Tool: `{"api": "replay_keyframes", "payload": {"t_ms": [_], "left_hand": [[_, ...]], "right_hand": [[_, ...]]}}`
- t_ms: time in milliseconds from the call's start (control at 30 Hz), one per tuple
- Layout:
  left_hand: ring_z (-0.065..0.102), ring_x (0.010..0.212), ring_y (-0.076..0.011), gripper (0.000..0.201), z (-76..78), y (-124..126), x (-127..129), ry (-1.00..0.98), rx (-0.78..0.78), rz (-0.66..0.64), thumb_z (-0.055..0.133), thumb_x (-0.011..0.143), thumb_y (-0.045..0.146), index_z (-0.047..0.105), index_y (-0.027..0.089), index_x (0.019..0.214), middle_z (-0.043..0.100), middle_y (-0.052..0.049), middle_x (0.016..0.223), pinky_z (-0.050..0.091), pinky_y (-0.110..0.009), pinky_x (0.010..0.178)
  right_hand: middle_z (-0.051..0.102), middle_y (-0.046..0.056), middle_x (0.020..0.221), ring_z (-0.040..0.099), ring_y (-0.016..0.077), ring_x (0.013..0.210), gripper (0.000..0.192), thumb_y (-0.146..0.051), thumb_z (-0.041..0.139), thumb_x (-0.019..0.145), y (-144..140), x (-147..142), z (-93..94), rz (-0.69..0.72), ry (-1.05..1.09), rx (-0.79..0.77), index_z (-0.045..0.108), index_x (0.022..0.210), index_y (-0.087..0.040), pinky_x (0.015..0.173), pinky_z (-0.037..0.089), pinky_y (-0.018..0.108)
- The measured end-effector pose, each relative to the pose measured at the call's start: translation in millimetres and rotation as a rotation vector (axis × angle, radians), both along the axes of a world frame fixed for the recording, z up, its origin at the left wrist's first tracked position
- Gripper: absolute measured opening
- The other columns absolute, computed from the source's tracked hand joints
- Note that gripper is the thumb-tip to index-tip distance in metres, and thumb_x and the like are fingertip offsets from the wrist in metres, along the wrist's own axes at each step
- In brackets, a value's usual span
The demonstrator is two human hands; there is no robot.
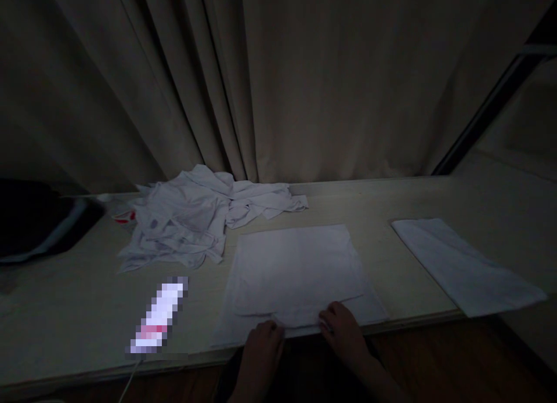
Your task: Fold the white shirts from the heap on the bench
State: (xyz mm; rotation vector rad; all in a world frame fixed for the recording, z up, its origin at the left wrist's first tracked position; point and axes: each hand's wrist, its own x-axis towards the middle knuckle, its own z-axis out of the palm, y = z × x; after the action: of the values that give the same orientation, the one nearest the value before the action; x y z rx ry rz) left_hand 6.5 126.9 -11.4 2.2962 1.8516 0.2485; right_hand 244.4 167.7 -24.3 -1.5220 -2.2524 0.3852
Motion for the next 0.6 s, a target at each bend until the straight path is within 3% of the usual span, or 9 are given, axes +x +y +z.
{"api": "replay_keyframes", "payload": {"t_ms": [233,433,600], "left_hand": [[0.055,0.095,-0.0219,0.027,4.1,1,-3,0.167,-0.116,-0.045,0.048,0.084,0.012,0.06,0.024,0.105,0.062,-0.005,0.105,0.044,-0.034,0.081],[0.055,0.097,-0.0225,0.024,11.7,9,-1,0.171,-0.182,-0.046,0.043,0.086,0.012,0.06,0.021,0.101,0.062,-0.006,0.105,0.042,-0.035,0.081],[0.055,0.093,-0.0222,0.021,11.2,11,-6,0.139,-0.155,-0.042,0.042,0.087,0.014,0.061,0.02,0.095,0.062,-0.007,0.1,0.043,-0.035,0.079]], "right_hand": [[0.057,0.007,0.105,0.054,0.0209,0.098,0.032,-0.016,0.056,0.08,5,19,-4.6,0.097,-0.021,-0.062,0.056,0.111,-0.022,0.085,0.044,0.034],[0.059,0.005,0.09,0.053,0.0204,0.086,0.006,-0.016,0.054,0.083,2,33,-1.0,0.113,-0.119,-0.06,0.058,0.087,-0.018,0.078,0.043,0.032],[0.06,0.005,0.092,0.054,0.0192,0.089,0.012,-0.017,0.052,0.086,6,35,9.7,0.144,-0.181,-0.121,0.063,0.091,-0.019,0.079,0.041,0.03]]}}
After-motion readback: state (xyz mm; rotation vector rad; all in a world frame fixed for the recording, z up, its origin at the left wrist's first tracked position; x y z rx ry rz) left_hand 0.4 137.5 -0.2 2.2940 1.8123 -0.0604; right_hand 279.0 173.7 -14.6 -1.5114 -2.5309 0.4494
